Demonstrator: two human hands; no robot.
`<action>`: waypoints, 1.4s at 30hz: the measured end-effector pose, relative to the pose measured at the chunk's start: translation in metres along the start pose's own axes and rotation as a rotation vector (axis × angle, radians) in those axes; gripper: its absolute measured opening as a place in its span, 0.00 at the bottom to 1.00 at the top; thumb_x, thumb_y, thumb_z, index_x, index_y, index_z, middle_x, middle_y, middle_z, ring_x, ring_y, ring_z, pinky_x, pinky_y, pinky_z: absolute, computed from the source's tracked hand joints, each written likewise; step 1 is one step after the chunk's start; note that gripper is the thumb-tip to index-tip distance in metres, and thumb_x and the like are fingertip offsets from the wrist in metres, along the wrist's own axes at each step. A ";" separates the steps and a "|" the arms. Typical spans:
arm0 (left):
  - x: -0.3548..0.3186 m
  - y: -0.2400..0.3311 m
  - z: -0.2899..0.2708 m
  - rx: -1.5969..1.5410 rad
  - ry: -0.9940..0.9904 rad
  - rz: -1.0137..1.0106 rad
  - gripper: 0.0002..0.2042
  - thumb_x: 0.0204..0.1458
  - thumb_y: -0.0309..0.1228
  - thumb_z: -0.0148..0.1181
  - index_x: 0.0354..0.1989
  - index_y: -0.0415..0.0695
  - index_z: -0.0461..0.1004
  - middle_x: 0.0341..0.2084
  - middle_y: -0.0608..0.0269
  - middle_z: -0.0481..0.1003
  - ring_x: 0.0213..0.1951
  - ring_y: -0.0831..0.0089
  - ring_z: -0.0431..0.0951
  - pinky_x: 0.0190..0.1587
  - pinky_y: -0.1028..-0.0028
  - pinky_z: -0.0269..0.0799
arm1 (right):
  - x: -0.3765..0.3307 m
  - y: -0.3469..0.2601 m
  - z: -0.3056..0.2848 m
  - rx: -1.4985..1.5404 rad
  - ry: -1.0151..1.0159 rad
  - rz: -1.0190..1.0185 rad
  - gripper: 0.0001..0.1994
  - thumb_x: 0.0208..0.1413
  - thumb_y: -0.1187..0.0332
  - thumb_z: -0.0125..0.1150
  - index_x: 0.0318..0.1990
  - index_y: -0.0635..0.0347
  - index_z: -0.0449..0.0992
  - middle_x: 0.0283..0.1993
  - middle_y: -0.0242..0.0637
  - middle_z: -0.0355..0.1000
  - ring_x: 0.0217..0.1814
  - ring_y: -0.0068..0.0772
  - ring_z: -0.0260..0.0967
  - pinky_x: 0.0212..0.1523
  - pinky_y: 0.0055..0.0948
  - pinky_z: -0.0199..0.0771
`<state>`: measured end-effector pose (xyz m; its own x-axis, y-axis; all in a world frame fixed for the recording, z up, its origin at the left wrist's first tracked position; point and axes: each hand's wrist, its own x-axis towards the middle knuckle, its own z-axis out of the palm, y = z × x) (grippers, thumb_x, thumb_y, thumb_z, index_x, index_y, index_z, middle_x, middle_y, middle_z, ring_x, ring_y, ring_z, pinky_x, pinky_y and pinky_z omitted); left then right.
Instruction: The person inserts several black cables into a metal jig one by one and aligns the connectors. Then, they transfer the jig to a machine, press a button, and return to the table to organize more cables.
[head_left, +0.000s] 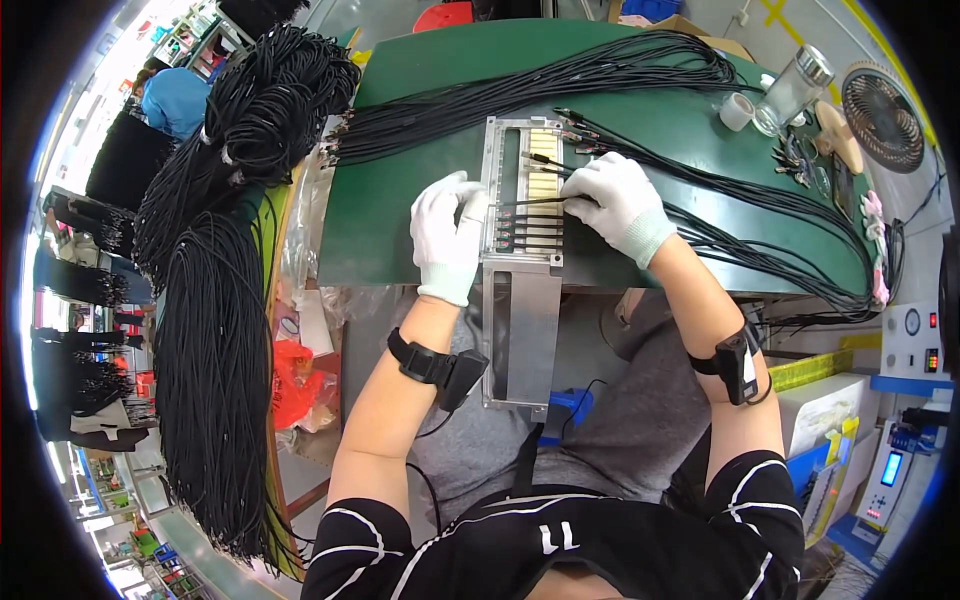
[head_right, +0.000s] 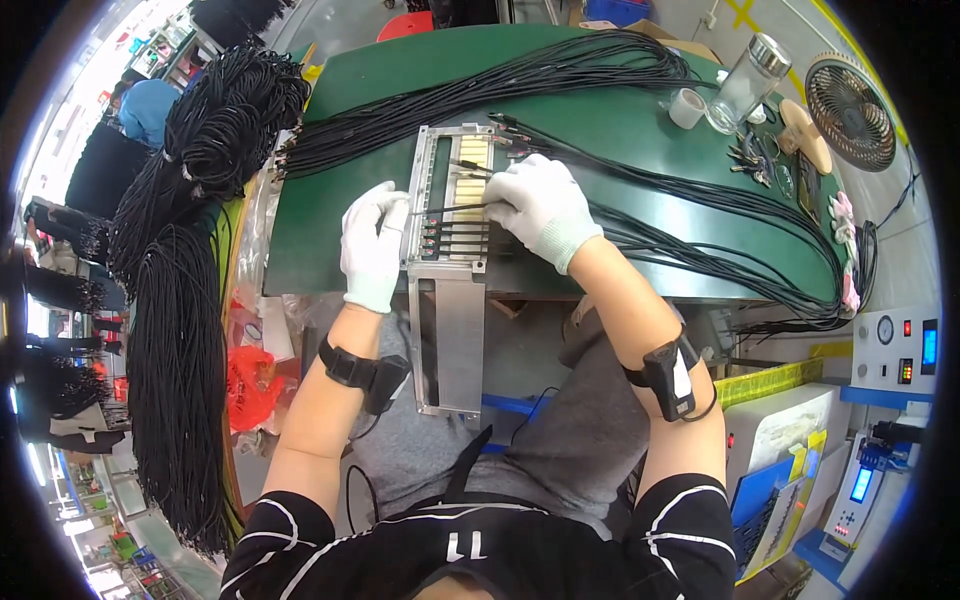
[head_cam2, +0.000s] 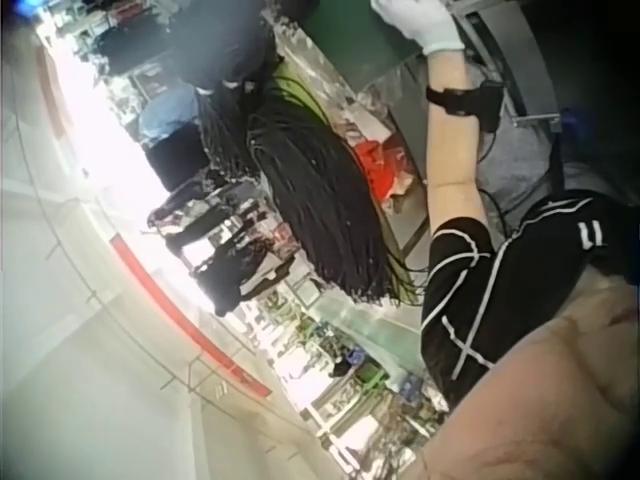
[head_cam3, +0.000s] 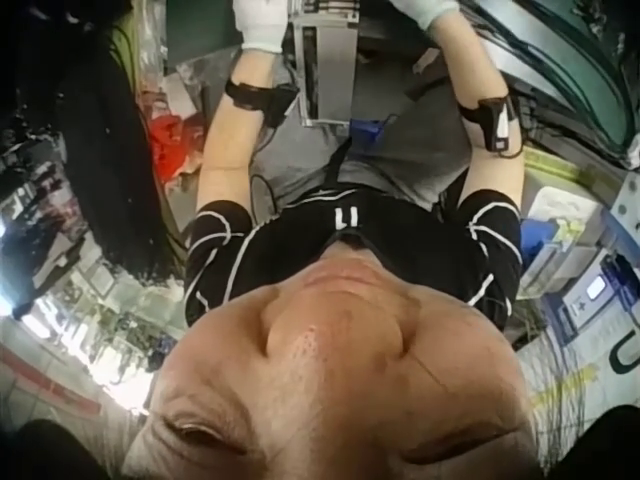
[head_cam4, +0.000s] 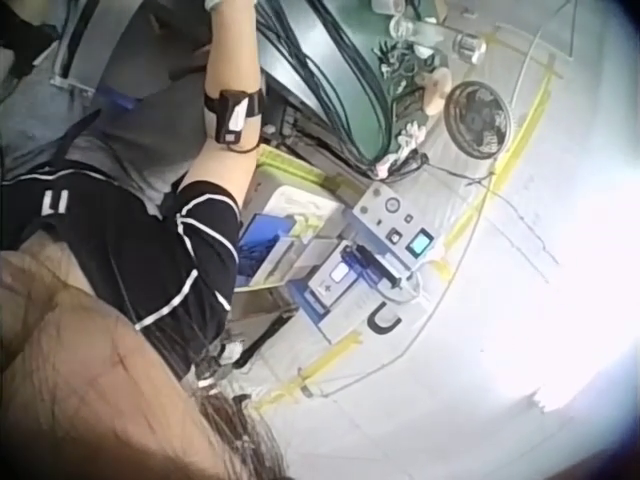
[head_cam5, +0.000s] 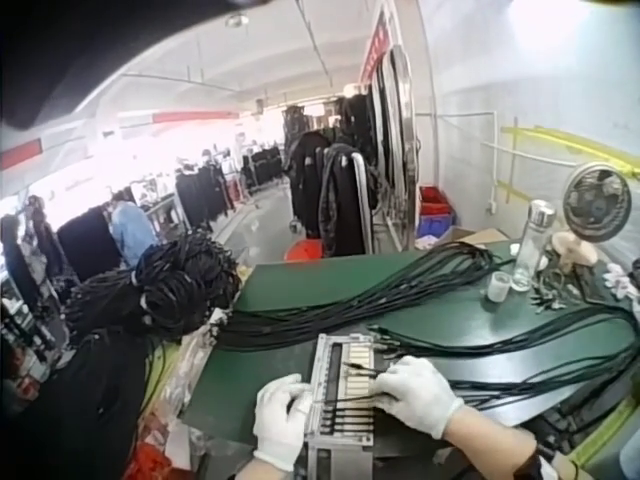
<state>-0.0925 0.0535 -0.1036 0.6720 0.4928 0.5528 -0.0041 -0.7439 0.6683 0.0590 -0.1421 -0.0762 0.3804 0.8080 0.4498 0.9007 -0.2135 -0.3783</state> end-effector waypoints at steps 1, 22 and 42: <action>0.000 0.000 0.001 0.047 -0.011 -0.007 0.07 0.55 0.33 0.63 0.33 0.43 0.80 0.43 0.56 0.80 0.51 0.56 0.76 0.56 0.62 0.69 | 0.000 -0.001 -0.002 -0.054 0.000 0.008 0.06 0.46 0.67 0.70 0.32 0.53 0.78 0.31 0.34 0.74 0.42 0.43 0.70 0.46 0.40 0.71; -0.001 -0.006 0.005 -0.027 -0.028 -0.021 0.09 0.58 0.33 0.58 0.35 0.41 0.81 0.36 0.55 0.81 0.40 0.57 0.78 0.49 0.63 0.72 | 0.004 -0.011 -0.009 -0.309 -0.036 0.048 0.06 0.43 0.67 0.71 0.29 0.50 0.79 0.29 0.29 0.74 0.42 0.40 0.70 0.45 0.39 0.71; -0.003 0.010 0.019 0.329 -0.264 0.339 0.14 0.49 0.46 0.67 0.42 0.60 0.85 0.56 0.51 0.74 0.62 0.47 0.66 0.68 0.50 0.52 | 0.010 0.010 -0.001 -0.450 -0.019 0.249 0.08 0.46 0.61 0.71 0.31 0.50 0.79 0.33 0.31 0.76 0.44 0.42 0.71 0.46 0.38 0.71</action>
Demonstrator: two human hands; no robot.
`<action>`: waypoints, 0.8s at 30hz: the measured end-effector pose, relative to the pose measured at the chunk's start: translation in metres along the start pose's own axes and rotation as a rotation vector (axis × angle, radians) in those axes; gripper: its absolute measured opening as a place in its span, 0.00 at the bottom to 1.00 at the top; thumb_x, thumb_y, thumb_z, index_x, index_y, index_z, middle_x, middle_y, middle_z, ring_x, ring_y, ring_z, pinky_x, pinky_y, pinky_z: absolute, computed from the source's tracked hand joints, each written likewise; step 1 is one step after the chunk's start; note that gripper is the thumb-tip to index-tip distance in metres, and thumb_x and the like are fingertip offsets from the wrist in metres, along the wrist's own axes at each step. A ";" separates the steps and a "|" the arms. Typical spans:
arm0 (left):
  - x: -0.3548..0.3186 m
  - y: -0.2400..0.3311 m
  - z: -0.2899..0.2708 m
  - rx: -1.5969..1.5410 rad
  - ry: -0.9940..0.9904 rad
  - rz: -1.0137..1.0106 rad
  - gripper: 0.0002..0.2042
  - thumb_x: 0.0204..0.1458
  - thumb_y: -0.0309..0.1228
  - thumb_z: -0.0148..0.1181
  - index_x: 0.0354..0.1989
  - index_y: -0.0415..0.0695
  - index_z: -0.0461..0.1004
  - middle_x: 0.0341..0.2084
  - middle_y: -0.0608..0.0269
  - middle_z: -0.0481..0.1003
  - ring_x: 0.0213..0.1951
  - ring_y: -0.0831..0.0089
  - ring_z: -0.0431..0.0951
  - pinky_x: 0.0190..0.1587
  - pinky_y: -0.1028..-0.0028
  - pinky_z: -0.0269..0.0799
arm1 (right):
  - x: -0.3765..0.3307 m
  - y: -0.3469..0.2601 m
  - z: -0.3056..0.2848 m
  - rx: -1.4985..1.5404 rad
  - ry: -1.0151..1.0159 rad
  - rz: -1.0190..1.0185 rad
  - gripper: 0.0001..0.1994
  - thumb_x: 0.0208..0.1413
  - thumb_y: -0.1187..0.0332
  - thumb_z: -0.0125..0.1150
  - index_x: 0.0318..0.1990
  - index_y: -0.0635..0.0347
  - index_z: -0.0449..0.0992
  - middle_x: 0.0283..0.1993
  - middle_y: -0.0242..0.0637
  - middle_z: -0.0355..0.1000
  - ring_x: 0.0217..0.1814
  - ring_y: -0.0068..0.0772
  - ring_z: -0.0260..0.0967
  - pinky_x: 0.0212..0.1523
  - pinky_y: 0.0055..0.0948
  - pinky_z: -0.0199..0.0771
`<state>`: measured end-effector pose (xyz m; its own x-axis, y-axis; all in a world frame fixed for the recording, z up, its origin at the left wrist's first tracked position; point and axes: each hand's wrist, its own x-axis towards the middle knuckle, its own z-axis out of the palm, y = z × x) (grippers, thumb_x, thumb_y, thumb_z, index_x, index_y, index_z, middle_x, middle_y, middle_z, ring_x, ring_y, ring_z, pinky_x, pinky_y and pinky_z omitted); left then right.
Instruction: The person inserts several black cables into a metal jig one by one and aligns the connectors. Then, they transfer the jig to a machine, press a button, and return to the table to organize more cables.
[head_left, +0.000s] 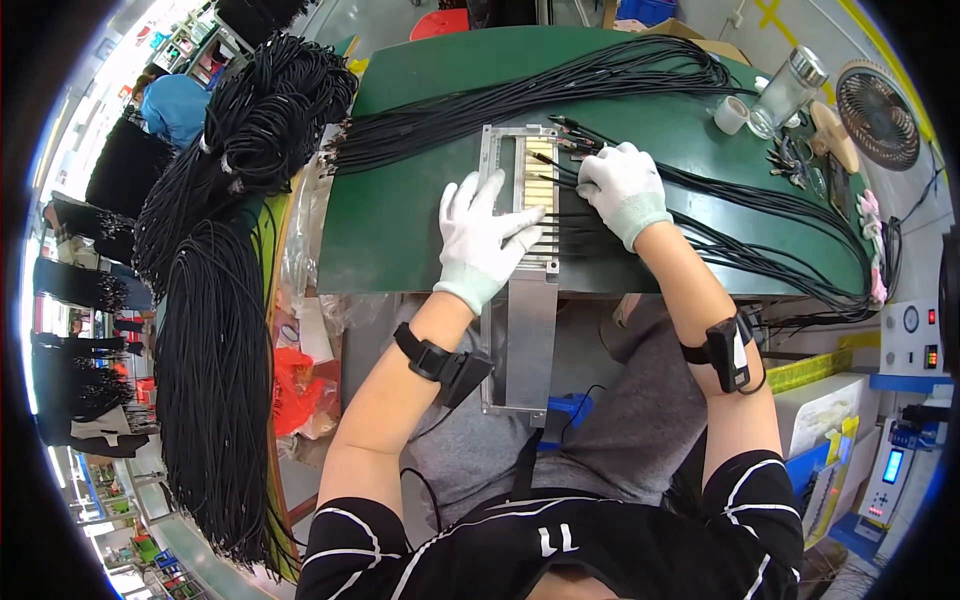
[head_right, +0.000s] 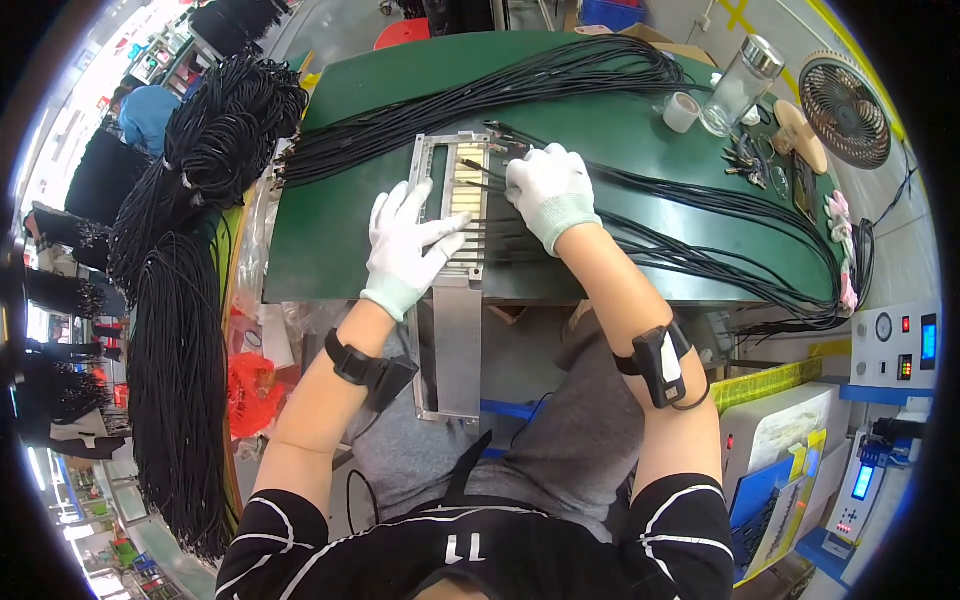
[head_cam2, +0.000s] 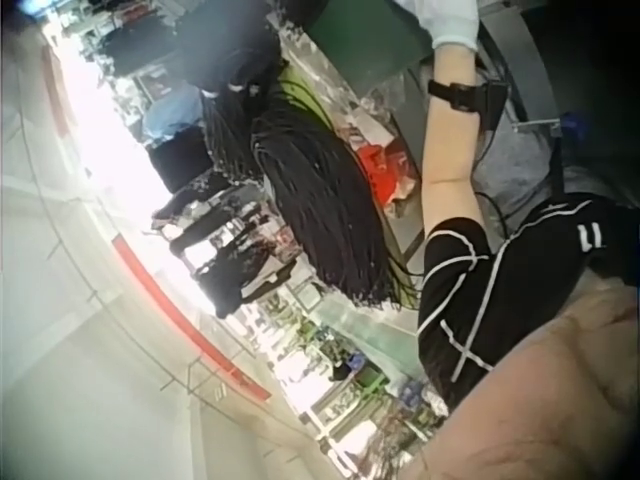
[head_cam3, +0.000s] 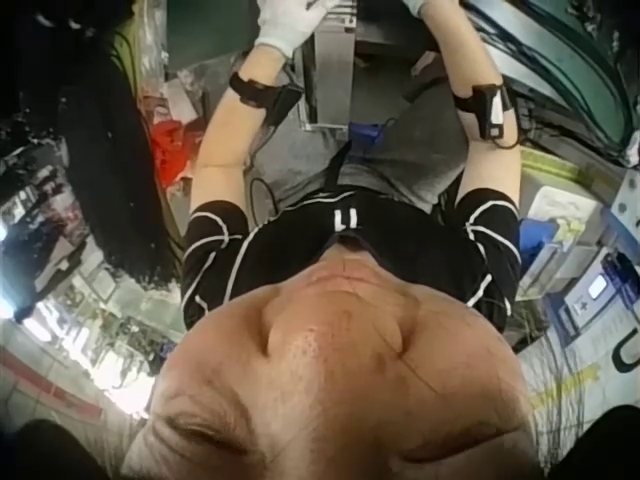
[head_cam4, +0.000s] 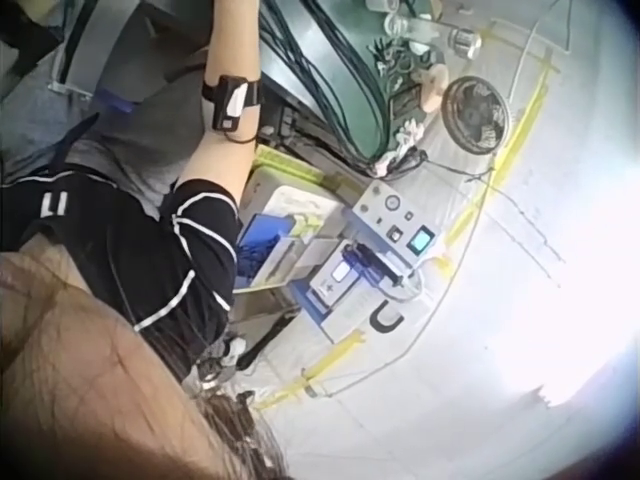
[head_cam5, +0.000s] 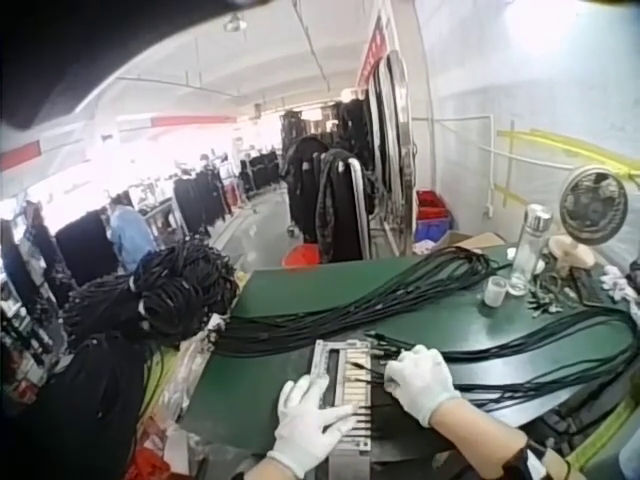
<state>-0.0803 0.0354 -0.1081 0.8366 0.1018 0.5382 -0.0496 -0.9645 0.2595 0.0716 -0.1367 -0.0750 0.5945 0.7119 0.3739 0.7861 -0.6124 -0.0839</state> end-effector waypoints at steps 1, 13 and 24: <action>-0.002 -0.003 0.003 0.002 0.002 -0.004 0.14 0.49 0.46 0.67 0.42 0.60 0.85 0.56 0.51 0.74 0.62 0.47 0.66 0.68 0.50 0.52 | 0.000 -0.001 0.001 -0.004 -0.018 -0.013 0.08 0.46 0.62 0.71 0.31 0.50 0.79 0.32 0.31 0.76 0.44 0.42 0.71 0.46 0.37 0.71; 0.006 -0.017 -0.001 -0.326 0.282 -0.298 0.08 0.55 0.34 0.62 0.30 0.41 0.78 0.45 0.51 0.80 0.52 0.51 0.75 0.56 0.57 0.70 | -0.010 -0.005 0.002 0.533 -0.031 -0.197 0.05 0.46 0.67 0.69 0.32 0.50 0.79 0.30 0.32 0.75 0.38 0.42 0.71 0.44 0.39 0.71; 0.005 -0.019 -0.002 -0.334 0.236 -0.419 0.09 0.58 0.34 0.59 0.35 0.42 0.80 0.36 0.55 0.81 0.41 0.58 0.79 0.49 0.62 0.73 | -0.006 -0.004 0.001 0.221 -0.006 -0.197 0.05 0.51 0.62 0.66 0.34 0.47 0.81 0.32 0.31 0.76 0.41 0.40 0.71 0.45 0.39 0.71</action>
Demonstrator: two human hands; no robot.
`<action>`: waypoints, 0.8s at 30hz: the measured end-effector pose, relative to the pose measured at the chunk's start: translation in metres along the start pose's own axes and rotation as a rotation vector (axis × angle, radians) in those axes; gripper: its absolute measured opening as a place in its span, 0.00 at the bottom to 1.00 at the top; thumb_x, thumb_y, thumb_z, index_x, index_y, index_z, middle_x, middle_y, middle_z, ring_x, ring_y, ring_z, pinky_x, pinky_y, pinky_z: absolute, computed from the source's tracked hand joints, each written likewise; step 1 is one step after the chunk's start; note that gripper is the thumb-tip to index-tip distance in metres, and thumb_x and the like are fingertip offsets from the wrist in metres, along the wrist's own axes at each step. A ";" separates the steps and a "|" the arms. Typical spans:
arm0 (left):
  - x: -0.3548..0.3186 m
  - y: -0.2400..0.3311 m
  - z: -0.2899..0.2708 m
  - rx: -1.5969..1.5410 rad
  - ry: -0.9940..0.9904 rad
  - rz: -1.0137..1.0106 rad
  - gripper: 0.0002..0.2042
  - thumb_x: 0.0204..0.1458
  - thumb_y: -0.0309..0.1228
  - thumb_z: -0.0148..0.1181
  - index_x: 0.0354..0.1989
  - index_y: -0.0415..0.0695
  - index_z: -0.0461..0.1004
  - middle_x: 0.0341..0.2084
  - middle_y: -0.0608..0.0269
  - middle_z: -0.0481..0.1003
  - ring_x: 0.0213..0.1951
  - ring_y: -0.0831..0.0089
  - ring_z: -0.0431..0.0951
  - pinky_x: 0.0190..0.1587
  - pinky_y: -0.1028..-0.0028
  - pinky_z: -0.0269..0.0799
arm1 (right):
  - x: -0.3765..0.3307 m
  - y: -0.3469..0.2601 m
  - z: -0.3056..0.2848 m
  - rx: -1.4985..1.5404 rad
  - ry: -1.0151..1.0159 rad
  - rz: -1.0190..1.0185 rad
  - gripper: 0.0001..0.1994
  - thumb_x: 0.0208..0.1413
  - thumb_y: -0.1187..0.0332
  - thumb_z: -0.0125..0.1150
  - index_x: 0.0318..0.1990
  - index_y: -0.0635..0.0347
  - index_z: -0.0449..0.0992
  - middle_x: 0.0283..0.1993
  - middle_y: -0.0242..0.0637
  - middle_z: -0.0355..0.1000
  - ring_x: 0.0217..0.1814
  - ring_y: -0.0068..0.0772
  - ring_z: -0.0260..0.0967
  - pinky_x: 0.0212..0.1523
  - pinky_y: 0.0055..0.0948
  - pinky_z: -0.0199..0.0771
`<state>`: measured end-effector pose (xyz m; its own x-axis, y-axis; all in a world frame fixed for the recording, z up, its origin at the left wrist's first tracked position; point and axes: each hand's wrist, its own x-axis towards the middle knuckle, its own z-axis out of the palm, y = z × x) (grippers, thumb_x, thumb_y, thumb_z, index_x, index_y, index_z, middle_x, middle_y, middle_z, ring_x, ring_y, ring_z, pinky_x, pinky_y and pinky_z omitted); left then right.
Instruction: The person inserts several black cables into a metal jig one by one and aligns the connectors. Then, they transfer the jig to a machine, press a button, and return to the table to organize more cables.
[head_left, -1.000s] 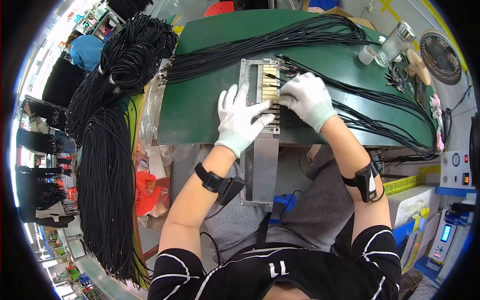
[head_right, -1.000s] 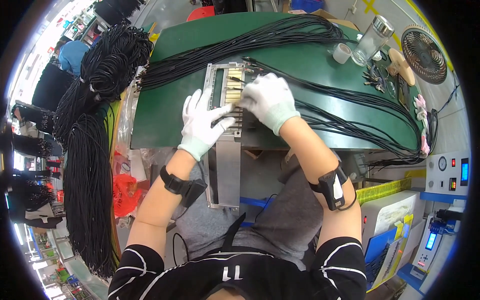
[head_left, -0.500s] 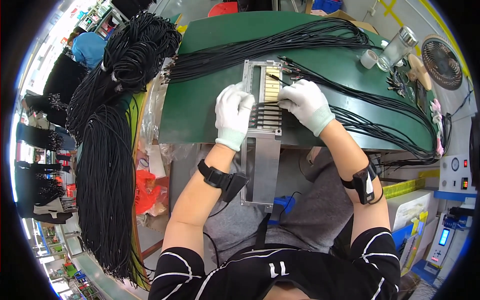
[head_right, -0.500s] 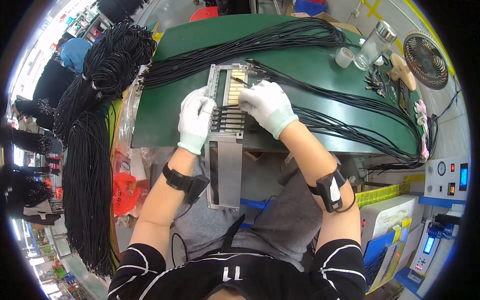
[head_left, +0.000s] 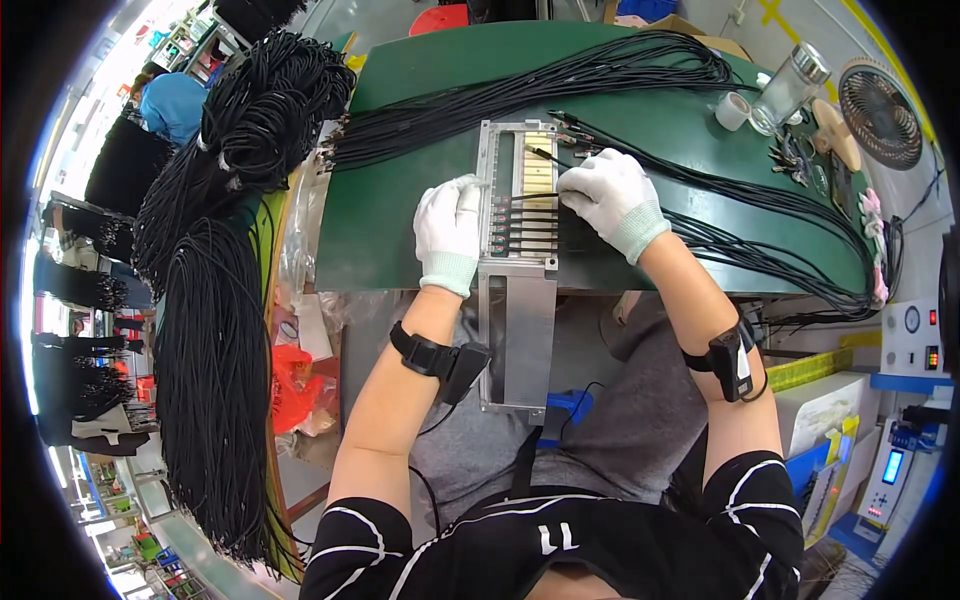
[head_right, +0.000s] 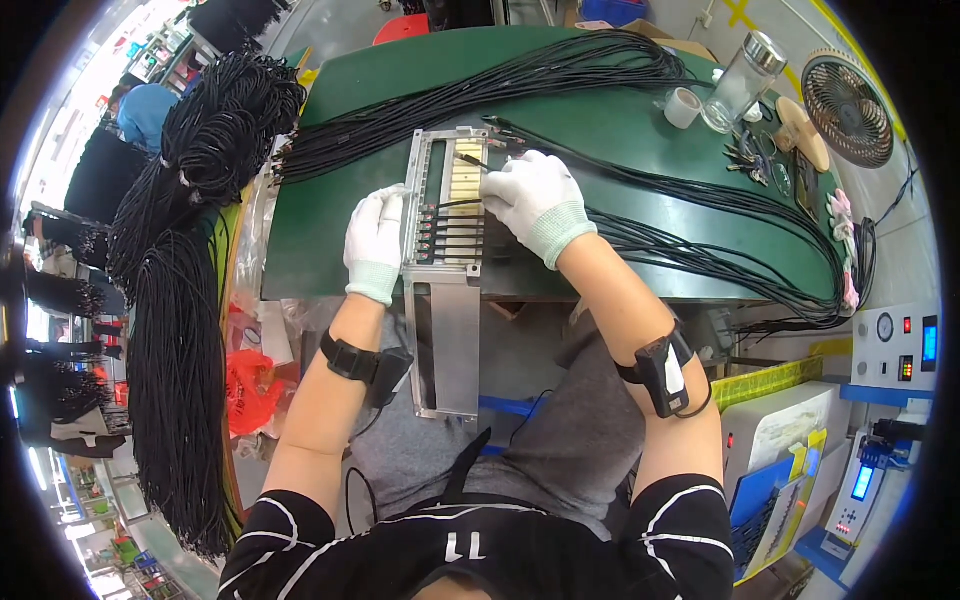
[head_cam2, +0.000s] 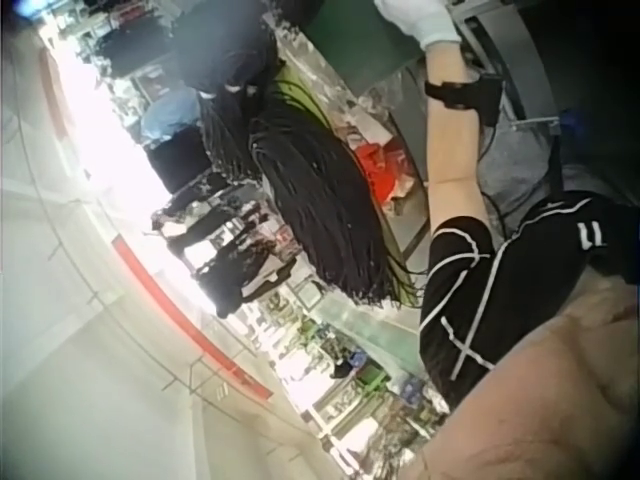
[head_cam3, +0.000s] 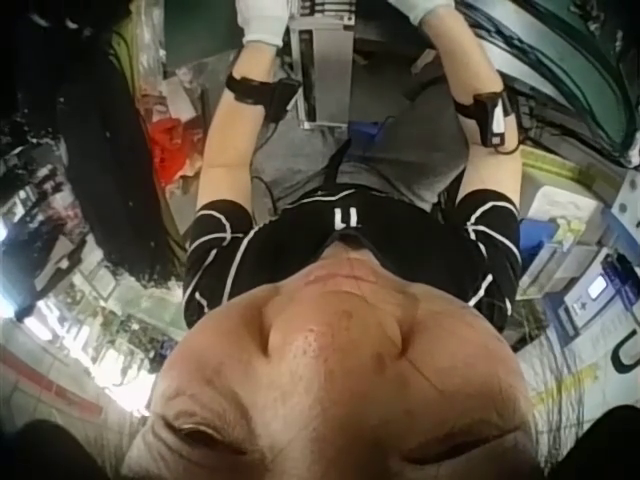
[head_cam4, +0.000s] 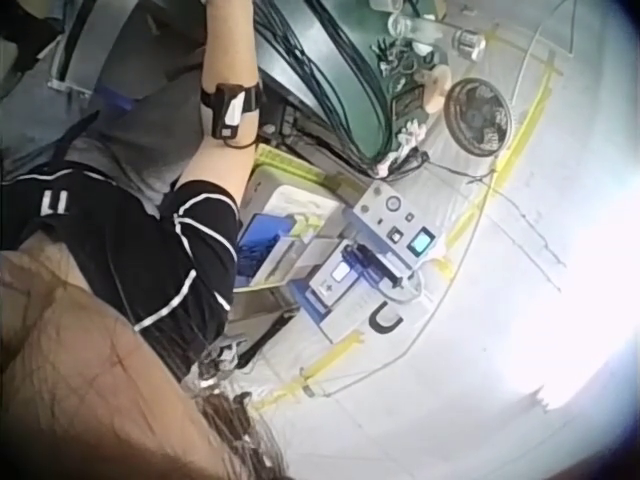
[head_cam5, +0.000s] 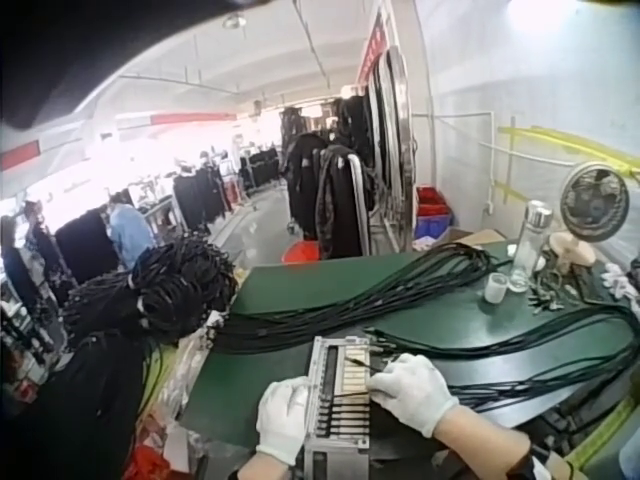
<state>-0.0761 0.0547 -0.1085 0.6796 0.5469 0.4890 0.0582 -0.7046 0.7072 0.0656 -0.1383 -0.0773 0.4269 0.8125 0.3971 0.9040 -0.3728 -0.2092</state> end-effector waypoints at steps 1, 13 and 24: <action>0.000 0.000 0.000 -0.001 0.000 0.000 0.09 0.58 0.34 0.59 0.35 0.42 0.80 0.36 0.55 0.81 0.41 0.58 0.79 0.49 0.62 0.73 | -0.001 0.000 -0.001 -0.030 -0.022 0.012 0.05 0.52 0.60 0.65 0.35 0.46 0.81 0.33 0.30 0.77 0.43 0.40 0.72 0.46 0.39 0.71; 0.000 0.019 0.003 0.396 -0.378 0.297 0.15 0.53 0.46 0.64 0.49 0.67 0.83 0.65 0.44 0.64 0.68 0.44 0.56 0.70 0.51 0.48 | 0.006 0.000 -0.001 -0.121 0.226 0.185 0.06 0.49 0.62 0.68 0.34 0.49 0.81 0.34 0.33 0.76 0.44 0.43 0.71 0.48 0.39 0.72; 0.006 0.000 0.010 -0.002 -0.025 0.218 0.08 0.52 0.37 0.67 0.32 0.45 0.81 0.46 0.56 0.79 0.55 0.53 0.72 0.60 0.57 0.65 | 0.004 0.009 0.003 0.159 0.117 -0.042 0.07 0.47 0.63 0.71 0.32 0.51 0.80 0.35 0.34 0.75 0.44 0.44 0.70 0.47 0.39 0.70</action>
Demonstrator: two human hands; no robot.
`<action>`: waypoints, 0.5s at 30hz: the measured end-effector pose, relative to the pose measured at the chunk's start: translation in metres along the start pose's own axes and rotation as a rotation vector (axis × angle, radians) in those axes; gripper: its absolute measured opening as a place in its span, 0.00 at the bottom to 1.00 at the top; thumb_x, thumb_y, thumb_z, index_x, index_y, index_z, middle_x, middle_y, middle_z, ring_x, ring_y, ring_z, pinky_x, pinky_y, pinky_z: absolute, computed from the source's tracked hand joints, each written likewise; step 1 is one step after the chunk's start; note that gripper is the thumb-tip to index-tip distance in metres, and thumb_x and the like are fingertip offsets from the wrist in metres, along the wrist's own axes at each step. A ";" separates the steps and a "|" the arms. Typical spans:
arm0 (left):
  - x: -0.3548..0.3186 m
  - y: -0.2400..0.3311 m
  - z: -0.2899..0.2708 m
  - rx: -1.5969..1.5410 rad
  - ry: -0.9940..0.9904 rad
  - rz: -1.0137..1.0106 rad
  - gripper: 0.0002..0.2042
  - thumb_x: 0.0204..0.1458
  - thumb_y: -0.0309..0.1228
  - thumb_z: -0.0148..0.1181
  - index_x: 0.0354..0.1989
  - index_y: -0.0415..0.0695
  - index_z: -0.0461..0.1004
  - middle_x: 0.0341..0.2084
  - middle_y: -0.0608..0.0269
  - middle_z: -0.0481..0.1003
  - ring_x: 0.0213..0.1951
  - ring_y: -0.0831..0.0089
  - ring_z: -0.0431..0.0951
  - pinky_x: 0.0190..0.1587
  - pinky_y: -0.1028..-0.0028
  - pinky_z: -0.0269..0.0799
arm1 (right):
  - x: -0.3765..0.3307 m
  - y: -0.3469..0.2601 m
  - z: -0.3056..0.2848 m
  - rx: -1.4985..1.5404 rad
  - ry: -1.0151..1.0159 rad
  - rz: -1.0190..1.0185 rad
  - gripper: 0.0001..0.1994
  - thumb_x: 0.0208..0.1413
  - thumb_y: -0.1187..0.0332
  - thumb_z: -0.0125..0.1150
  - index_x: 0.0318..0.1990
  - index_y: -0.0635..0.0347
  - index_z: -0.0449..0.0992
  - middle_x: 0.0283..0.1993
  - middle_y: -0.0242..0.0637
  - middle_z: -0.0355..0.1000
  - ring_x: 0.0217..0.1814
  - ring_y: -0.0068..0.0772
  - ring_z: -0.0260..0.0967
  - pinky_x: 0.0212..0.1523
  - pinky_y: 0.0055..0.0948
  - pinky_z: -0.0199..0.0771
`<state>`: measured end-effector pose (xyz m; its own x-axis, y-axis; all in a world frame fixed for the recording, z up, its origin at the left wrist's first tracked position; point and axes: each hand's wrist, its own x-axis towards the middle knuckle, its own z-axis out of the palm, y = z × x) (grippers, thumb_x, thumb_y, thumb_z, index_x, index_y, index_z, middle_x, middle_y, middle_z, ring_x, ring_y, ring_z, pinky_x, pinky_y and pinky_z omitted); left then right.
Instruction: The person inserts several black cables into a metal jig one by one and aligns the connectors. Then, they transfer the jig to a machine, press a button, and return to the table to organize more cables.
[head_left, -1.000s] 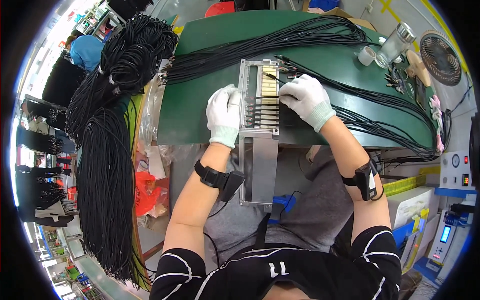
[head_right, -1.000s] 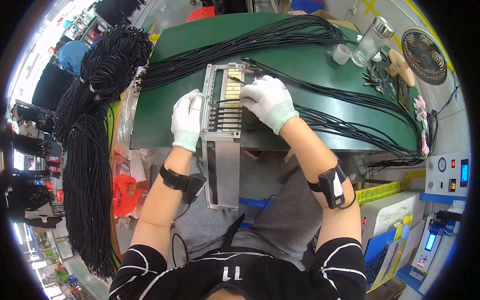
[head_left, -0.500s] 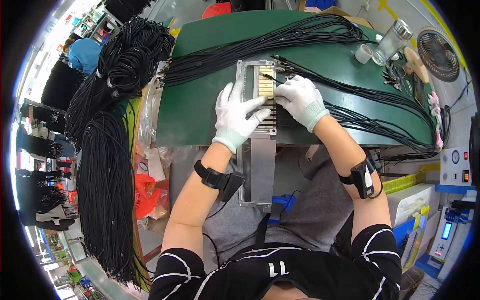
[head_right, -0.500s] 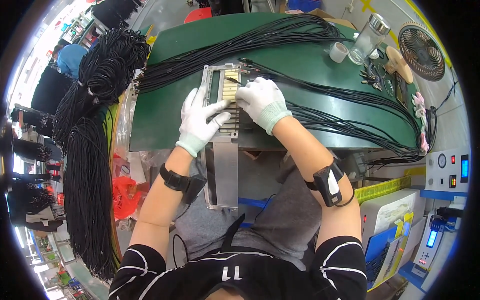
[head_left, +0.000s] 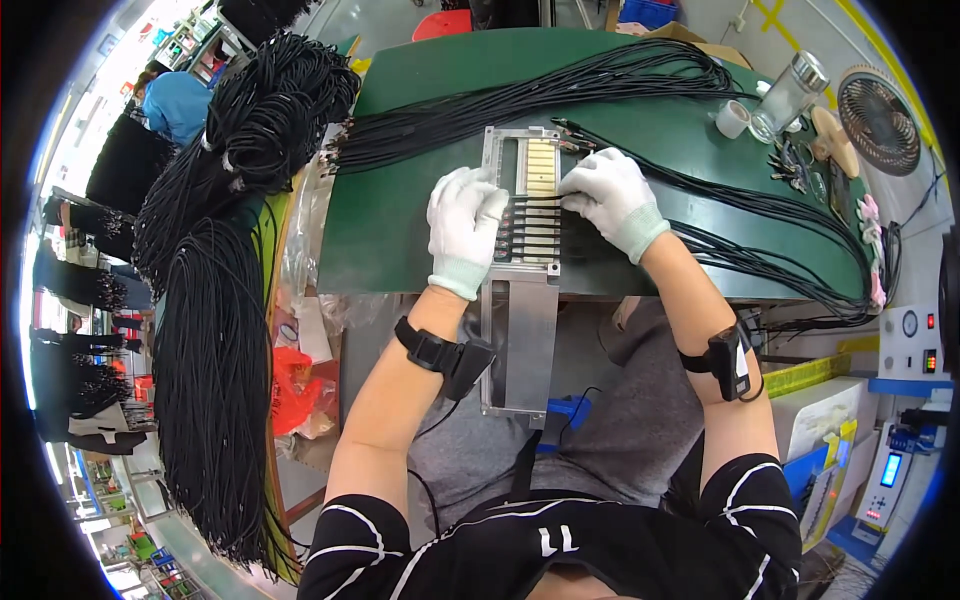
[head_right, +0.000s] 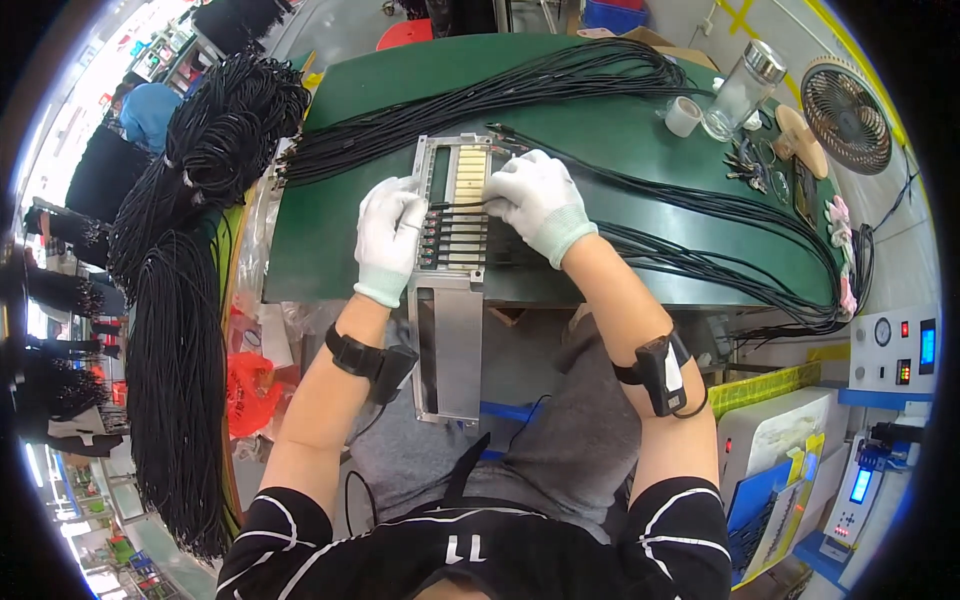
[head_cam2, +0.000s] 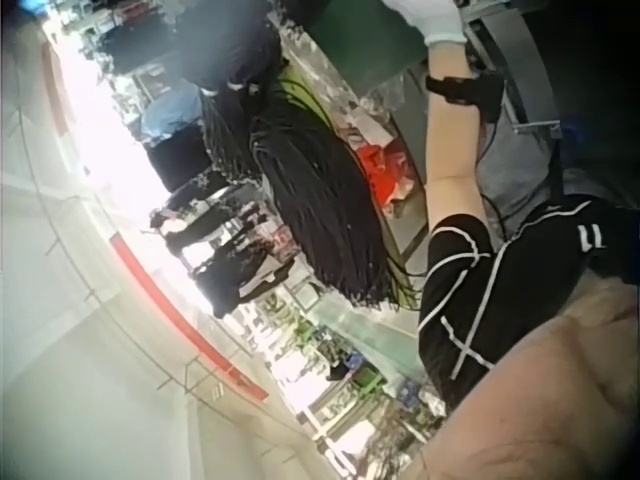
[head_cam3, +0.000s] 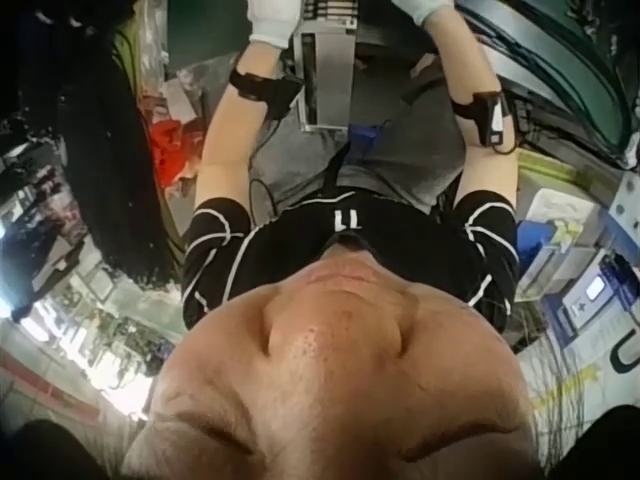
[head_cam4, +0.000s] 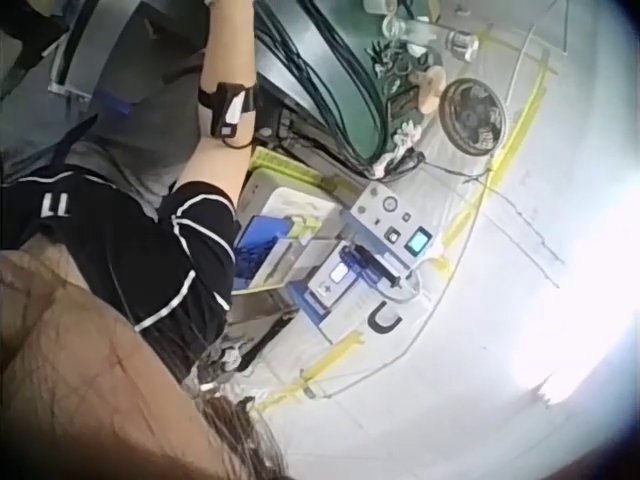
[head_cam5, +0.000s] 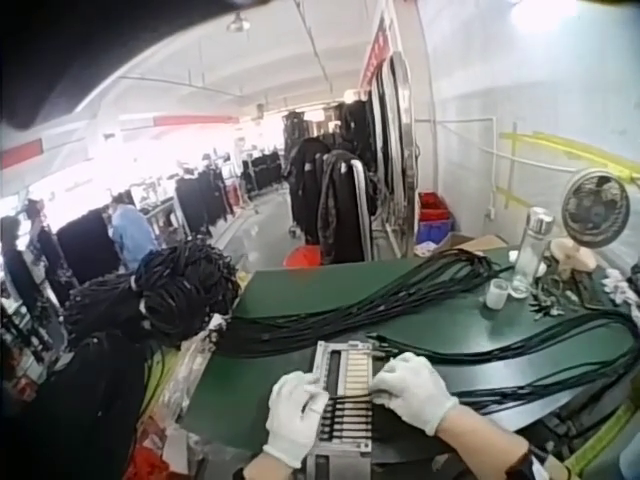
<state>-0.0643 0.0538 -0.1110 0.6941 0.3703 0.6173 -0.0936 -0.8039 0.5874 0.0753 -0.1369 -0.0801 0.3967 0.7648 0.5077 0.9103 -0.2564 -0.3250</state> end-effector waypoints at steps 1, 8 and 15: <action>-0.001 0.001 -0.001 -0.002 -0.001 -0.001 0.08 0.52 0.37 0.67 0.32 0.45 0.81 0.46 0.56 0.79 0.55 0.53 0.72 0.60 0.57 0.65 | 0.000 -0.004 0.002 0.031 0.011 -0.038 0.07 0.46 0.64 0.71 0.32 0.52 0.80 0.35 0.34 0.75 0.44 0.44 0.69 0.47 0.39 0.70; -0.002 -0.002 -0.004 -0.235 0.058 0.018 0.06 0.54 0.31 0.64 0.29 0.42 0.78 0.44 0.58 0.79 0.53 0.57 0.73 0.57 0.62 0.68 | 0.006 -0.019 0.002 0.107 -0.036 -0.003 0.09 0.47 0.64 0.71 0.33 0.55 0.80 0.32 0.36 0.75 0.42 0.45 0.70 0.46 0.39 0.70; 0.005 -0.008 -0.015 -0.067 0.060 -0.134 0.07 0.53 0.31 0.64 0.30 0.41 0.79 0.43 0.57 0.80 0.51 0.59 0.75 0.56 0.64 0.69 | -0.002 0.006 -0.001 0.150 -0.067 0.133 0.08 0.47 0.66 0.70 0.34 0.55 0.81 0.31 0.36 0.76 0.42 0.45 0.70 0.46 0.40 0.70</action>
<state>-0.0710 0.0684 -0.1049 0.6602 0.5004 0.5602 -0.0523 -0.7134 0.6988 0.0803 -0.1405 -0.0828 0.4986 0.7692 0.3996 0.8208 -0.2708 -0.5030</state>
